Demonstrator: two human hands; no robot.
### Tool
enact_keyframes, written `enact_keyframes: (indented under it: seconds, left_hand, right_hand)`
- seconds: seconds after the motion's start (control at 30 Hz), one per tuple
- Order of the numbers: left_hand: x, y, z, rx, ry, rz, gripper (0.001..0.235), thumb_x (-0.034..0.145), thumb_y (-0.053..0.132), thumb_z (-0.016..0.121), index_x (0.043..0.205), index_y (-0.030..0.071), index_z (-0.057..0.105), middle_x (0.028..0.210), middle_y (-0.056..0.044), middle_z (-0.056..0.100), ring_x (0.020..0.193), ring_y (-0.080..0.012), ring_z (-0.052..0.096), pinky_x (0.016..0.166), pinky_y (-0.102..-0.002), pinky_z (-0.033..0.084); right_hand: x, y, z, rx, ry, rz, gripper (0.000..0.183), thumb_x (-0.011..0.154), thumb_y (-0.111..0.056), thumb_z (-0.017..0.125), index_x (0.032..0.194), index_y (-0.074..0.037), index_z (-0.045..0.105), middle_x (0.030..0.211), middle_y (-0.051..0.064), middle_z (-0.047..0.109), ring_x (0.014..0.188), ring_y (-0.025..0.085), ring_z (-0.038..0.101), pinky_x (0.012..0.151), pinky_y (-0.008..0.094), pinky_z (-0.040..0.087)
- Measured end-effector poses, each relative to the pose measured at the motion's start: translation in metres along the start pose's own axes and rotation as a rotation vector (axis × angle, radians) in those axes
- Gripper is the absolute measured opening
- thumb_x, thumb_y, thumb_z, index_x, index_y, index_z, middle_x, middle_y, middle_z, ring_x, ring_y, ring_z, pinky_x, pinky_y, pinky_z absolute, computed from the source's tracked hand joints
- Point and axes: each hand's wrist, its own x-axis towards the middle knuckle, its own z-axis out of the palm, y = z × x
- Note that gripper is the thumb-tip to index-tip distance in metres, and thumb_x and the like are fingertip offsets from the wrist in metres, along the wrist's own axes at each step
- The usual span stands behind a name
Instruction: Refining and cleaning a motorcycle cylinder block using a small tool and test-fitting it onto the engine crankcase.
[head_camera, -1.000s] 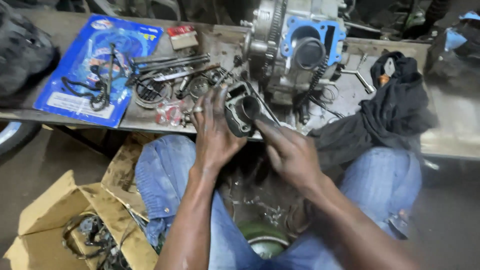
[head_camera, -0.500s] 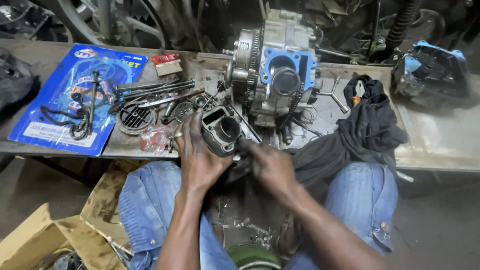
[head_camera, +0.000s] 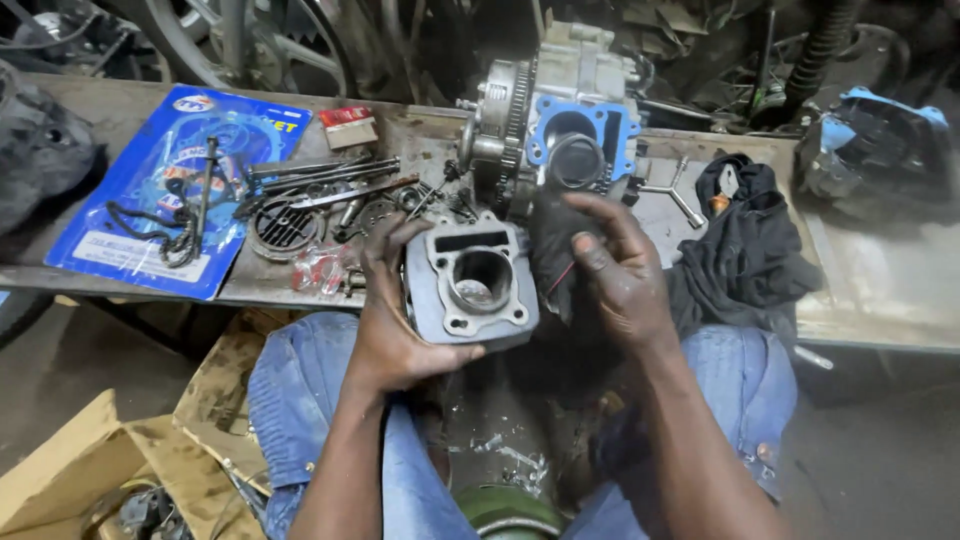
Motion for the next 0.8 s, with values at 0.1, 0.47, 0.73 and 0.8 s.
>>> enact_keyframes:
  seconds: [0.1,0.47,0.73,0.8]
  left_hand:
    - [-0.007,-0.008,0.012,0.151,-0.077,0.026,0.127,0.038,0.029,0.104,0.143,0.008,0.034,0.14,-0.018,0.049,0.136,-0.0378,0.047,0.121,-0.052,0.03]
    - [0.003,-0.005,0.019,0.734,0.152,0.227,0.104,0.052,0.02,0.095,0.138,0.016,0.037,0.137,-0.023,0.052,0.125,-0.0442,0.053,0.116,-0.059,0.029]
    - [0.015,0.018,-0.003,0.057,0.132,0.121,0.129,0.041,0.02,0.104,0.142,0.013,0.023,0.144,-0.017,0.044,0.137,-0.0302,0.043,0.124,-0.046,0.023]
    - [0.02,0.038,0.002,-0.072,0.029,0.11,0.134,0.04,0.021,0.104,0.143,0.013,0.019,0.146,-0.019,0.044,0.139,-0.0299,0.042,0.125,-0.044,0.023]
  right_hand:
    - [0.002,-0.006,0.003,-0.19,-0.207,0.064,0.037,0.1,-0.016,0.063,0.135,-0.007,0.066,0.099,0.004,0.066,0.069,0.012,0.064,0.066,0.029,0.057]
    - [-0.014,0.0,-0.006,-0.382,-0.438,0.298,0.032,0.098,-0.014,0.057,0.121,-0.004,0.077,0.111,0.022,0.079,0.109,0.035,0.072,0.103,0.052,0.05]
    - [-0.02,-0.016,0.03,0.237,-0.009,0.538,0.057,0.099,-0.047,0.045,0.135,-0.01,0.067,0.092,0.006,0.062,0.086,0.016,0.056,0.081,0.028,0.047]
    - [-0.026,-0.012,0.031,0.382,-0.062,0.609,0.081,0.094,-0.073,0.04,0.139,-0.01,0.066,0.078,0.001,0.052,0.072,0.011,0.05,0.064,0.02,0.044]
